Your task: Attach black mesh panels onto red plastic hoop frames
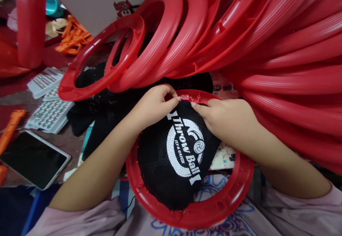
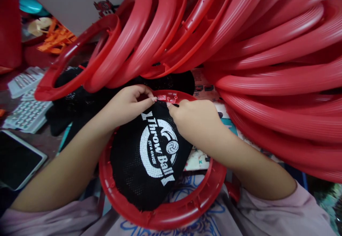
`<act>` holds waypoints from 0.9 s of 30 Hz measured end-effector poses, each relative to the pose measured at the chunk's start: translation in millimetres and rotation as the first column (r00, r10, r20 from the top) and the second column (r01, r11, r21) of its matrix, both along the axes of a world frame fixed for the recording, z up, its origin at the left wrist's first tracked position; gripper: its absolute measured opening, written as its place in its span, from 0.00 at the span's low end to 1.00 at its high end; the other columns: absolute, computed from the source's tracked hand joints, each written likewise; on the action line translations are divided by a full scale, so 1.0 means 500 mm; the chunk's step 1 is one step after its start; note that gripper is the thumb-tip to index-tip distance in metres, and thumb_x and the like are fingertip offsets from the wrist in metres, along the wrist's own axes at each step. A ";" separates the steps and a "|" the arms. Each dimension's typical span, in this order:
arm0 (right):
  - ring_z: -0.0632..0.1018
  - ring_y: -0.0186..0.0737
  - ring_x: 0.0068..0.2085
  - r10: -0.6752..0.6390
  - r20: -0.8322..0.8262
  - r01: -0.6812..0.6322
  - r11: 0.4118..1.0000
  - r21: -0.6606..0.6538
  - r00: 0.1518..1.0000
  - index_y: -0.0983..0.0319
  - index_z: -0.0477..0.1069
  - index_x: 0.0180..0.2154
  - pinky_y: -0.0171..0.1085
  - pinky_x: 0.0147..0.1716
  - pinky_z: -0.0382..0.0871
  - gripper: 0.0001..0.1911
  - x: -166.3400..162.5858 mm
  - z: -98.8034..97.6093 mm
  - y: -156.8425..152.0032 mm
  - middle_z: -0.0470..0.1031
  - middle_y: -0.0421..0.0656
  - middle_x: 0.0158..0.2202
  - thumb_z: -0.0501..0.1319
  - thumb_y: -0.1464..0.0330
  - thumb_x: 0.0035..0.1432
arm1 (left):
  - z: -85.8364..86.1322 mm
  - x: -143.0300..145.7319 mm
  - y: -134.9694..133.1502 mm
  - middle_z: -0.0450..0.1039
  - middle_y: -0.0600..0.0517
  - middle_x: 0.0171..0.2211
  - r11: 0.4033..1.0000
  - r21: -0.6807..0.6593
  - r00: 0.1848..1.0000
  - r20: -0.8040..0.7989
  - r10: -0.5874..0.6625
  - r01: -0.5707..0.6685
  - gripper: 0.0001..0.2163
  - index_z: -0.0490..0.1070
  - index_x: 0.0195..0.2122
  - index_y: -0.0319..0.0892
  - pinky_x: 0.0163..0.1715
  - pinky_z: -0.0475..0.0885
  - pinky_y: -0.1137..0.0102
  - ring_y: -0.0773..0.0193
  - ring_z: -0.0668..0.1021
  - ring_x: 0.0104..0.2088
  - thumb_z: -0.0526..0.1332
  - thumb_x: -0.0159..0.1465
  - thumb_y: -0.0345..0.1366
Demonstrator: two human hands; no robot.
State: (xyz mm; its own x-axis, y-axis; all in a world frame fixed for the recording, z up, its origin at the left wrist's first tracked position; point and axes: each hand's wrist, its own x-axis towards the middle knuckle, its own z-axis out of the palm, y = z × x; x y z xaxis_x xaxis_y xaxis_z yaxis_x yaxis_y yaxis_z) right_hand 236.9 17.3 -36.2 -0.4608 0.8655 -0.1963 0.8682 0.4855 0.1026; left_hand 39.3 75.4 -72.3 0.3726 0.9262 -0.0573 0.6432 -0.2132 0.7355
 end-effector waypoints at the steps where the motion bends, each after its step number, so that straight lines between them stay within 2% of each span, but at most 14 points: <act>1: 0.78 0.42 0.31 0.010 0.001 -0.010 1.000 -0.006 1.000 0.55 0.70 0.57 0.38 0.22 0.43 0.22 0.001 0.000 0.000 0.79 0.47 0.36 0.50 0.71 0.65 | -0.002 -0.001 -0.001 0.71 0.54 0.25 1.000 0.016 1.000 0.001 -0.005 0.005 0.08 0.71 0.31 0.39 0.25 0.63 0.71 0.67 0.69 0.24 0.59 0.60 0.39; 5: 0.78 0.43 0.32 -0.013 -0.084 0.016 0.999 0.029 0.996 0.53 0.71 0.56 0.37 0.23 0.47 0.21 0.012 -0.003 0.001 0.79 0.45 0.35 0.50 0.68 0.66 | -0.006 -0.001 -0.008 0.75 0.52 0.30 0.990 0.132 0.999 -0.025 -0.041 0.044 0.07 0.72 0.34 0.39 0.32 0.67 0.69 0.63 0.74 0.30 0.58 0.62 0.37; 8: 0.78 0.43 0.36 -0.027 -0.272 0.037 0.999 0.032 0.962 0.53 0.74 0.55 0.37 0.27 0.58 0.21 0.027 -0.005 0.009 0.79 0.44 0.37 0.51 0.68 0.65 | -0.004 -0.001 -0.013 0.76 0.49 0.36 0.961 0.256 0.995 -0.043 -0.094 0.102 0.07 0.72 0.37 0.39 0.40 0.70 0.65 0.60 0.77 0.38 0.55 0.64 0.34; 11: 0.77 0.40 0.38 0.034 -0.474 -0.032 0.999 0.012 0.880 0.56 0.77 0.51 0.37 0.35 0.66 0.21 0.043 -0.007 0.020 0.78 0.45 0.38 0.52 0.72 0.62 | 0.000 -0.002 -0.016 0.77 0.46 0.44 0.914 0.346 0.976 -0.017 -0.219 0.211 0.08 0.72 0.41 0.38 0.49 0.70 0.63 0.58 0.77 0.48 0.55 0.66 0.33; 13: 0.76 0.38 0.36 0.062 -0.536 -0.066 0.998 0.012 0.842 0.59 0.79 0.48 0.36 0.36 0.67 0.20 0.049 -0.009 0.025 0.78 0.45 0.36 0.51 0.73 0.62 | 0.002 -0.004 -0.015 0.76 0.46 0.48 0.885 0.356 0.947 0.004 -0.322 0.300 0.09 0.72 0.44 0.39 0.53 0.69 0.63 0.58 0.76 0.51 0.55 0.67 0.32; 17: 0.75 0.39 0.37 0.066 -0.547 -0.070 0.997 0.013 0.835 0.63 0.80 0.46 0.37 0.39 0.68 0.20 0.052 -0.014 0.032 0.77 0.47 0.37 0.51 0.74 0.61 | 0.005 -0.007 -0.012 0.77 0.47 0.49 0.855 0.315 0.899 0.017 -0.438 0.411 0.11 0.73 0.46 0.40 0.54 0.69 0.63 0.59 0.77 0.51 0.54 0.66 0.29; 23: 0.75 0.41 0.37 0.079 -0.493 -0.083 0.996 0.014 0.866 0.65 0.79 0.47 0.38 0.39 0.68 0.20 0.046 -0.026 0.038 0.75 0.47 0.35 0.51 0.74 0.61 | 0.004 -0.007 -0.009 0.77 0.48 0.46 0.840 0.332 0.894 -0.024 -0.448 0.429 0.13 0.74 0.47 0.40 0.52 0.68 0.64 0.62 0.76 0.48 0.53 0.67 0.27; 27: 0.74 0.41 0.35 0.105 -0.489 -0.085 0.994 0.062 0.866 0.66 0.79 0.47 0.38 0.37 0.67 0.20 0.046 -0.033 0.040 0.74 0.47 0.32 0.52 0.75 0.60 | 0.002 -0.008 -0.009 0.76 0.47 0.49 0.827 0.346 0.889 -0.052 -0.454 0.443 0.13 0.75 0.48 0.39 0.53 0.67 0.63 0.61 0.75 0.50 0.52 0.68 0.27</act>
State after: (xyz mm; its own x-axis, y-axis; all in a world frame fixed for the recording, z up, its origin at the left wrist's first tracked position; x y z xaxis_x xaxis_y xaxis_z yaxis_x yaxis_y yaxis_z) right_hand 259.9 37.4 -52.5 -0.5697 0.8147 0.1079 0.7611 0.5726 -0.3047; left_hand 35.1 71.0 -71.4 0.7479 0.6161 0.2470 0.3940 -0.7115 0.5818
